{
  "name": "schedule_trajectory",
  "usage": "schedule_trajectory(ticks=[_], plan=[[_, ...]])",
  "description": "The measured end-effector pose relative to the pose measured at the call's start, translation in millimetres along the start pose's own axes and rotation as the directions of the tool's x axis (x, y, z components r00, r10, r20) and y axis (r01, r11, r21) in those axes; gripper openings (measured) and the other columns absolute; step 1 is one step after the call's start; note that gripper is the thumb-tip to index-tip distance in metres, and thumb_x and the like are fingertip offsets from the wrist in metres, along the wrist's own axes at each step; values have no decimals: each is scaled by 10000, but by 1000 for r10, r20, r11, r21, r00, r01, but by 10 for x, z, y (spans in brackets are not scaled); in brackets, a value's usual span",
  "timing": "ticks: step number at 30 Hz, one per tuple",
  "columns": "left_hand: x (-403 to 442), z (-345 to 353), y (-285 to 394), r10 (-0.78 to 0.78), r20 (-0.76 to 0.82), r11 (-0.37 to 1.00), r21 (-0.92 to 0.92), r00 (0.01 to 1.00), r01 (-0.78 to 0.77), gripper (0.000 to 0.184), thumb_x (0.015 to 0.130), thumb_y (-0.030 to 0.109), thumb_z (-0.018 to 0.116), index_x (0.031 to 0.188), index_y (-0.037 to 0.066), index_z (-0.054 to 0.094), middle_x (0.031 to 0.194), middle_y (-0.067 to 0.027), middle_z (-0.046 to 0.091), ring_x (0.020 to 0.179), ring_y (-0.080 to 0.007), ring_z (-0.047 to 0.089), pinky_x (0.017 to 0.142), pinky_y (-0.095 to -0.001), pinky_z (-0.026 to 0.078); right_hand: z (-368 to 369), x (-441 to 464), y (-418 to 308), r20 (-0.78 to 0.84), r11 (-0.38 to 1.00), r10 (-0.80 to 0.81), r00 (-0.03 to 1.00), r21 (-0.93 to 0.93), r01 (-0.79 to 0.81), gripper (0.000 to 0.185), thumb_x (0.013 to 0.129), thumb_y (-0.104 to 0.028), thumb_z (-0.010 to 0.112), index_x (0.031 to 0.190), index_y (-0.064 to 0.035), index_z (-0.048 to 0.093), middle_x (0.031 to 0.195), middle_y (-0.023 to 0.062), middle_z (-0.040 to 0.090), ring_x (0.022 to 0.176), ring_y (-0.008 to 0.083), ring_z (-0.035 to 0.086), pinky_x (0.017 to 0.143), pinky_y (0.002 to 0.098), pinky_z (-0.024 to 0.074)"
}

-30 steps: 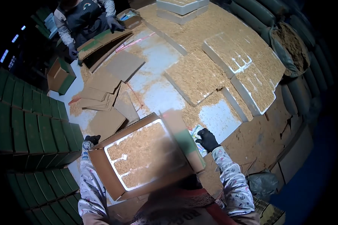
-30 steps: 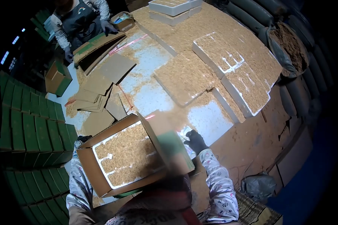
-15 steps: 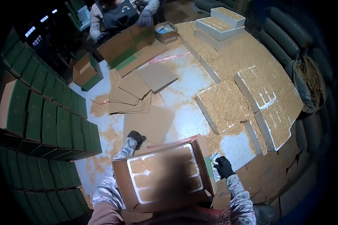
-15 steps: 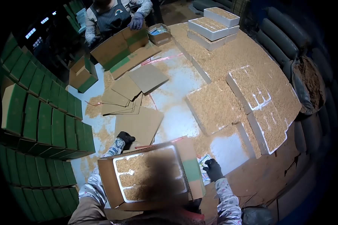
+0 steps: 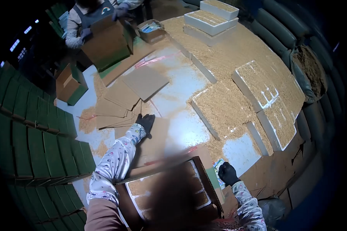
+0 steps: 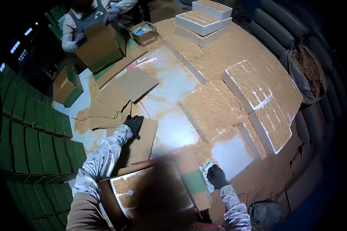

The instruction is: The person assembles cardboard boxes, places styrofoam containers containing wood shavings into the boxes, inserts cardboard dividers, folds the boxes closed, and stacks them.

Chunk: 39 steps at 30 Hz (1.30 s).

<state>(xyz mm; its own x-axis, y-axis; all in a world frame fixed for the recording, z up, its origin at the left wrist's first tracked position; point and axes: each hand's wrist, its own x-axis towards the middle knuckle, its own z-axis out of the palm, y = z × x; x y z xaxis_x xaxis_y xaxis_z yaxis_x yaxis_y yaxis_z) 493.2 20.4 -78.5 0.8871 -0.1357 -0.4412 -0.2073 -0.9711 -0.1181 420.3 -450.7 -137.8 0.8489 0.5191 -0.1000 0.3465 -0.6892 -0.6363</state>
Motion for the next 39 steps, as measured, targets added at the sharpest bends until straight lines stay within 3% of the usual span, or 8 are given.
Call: schedule_trajectory(ticks=[10,20,25,30,31,32,34,39], plan=[[-223,94,-179,-35,-288,993,-120,957,0,768,450,522,743,997,34,515,914,-133,531,894,-323,490,842,-416,349,-15,-29,-25,3,963,185,983,199,-182,143,623,-150,602,658,-63,493,705,117,463,626,296,505,551,382,411],[-842,-660,-219,32,-608,948,-234,793,-218,346,638,286,694,880,74,567,783,-132,535,728,-305,540,592,-384,432,51,-3,73,-199,978,131,971,187,-93,31,712,-48,537,736,-38,553,715,102,559,650,217,547,606,318,441],[-1938,-1868,255,-300,-553,886,-464,777,12,189,771,192,588,763,24,503,585,-141,510,518,-274,527,464,-331,378,-82,-1,-31,-135,903,292,947,366,-226,38,707,-60,550,722,-26,542,644,77,547,611,169,529,575,303,432],[-2888,-2063,1673,315,-381,948,174,869,-267,175,708,187,569,855,95,551,666,-87,526,528,-230,544,409,-324,387,-313,110,-328,-224,728,379,898,672,-140,54,726,-68,539,747,-18,542,606,28,523,534,102,486,501,244,395],[-2953,-1791,2043,304,-383,920,355,872,-165,105,739,216,499,817,157,538,693,-66,524,545,-193,525,441,-330,395,-757,136,-850,-177,679,351,920,724,-120,41,731,-44,524,756,-13,536,616,29,519,576,100,493,544,235,402],[-2931,-1629,2304,161,-249,968,-150,955,-202,110,736,207,497,816,163,559,703,-68,541,552,-208,520,457,-335,403,-898,203,-1027,-254,740,285,924,671,-43,25,731,-18,515,751,-6,524,683,27,536,632,96,497,587,226,405],[-2760,-1330,2574,196,-286,931,-246,938,-269,111,728,219,509,797,156,568,688,-68,544,557,-215,523,464,-333,403,-1253,215,-1674,-372,665,60,926,707,241,42,709,-16,538,750,-20,527,741,22,536,659,98,495,568,246,417],[-2306,-647,2673,106,-302,886,-403,947,-228,135,697,263,545,712,135,588,642,-69,550,583,-228,540,486,-327,404,-1475,68,-2828,-243,519,-835,493,-52,853,122,652,-49,567,770,-38,539,802,95,564,727,237,555,672,340,445]])
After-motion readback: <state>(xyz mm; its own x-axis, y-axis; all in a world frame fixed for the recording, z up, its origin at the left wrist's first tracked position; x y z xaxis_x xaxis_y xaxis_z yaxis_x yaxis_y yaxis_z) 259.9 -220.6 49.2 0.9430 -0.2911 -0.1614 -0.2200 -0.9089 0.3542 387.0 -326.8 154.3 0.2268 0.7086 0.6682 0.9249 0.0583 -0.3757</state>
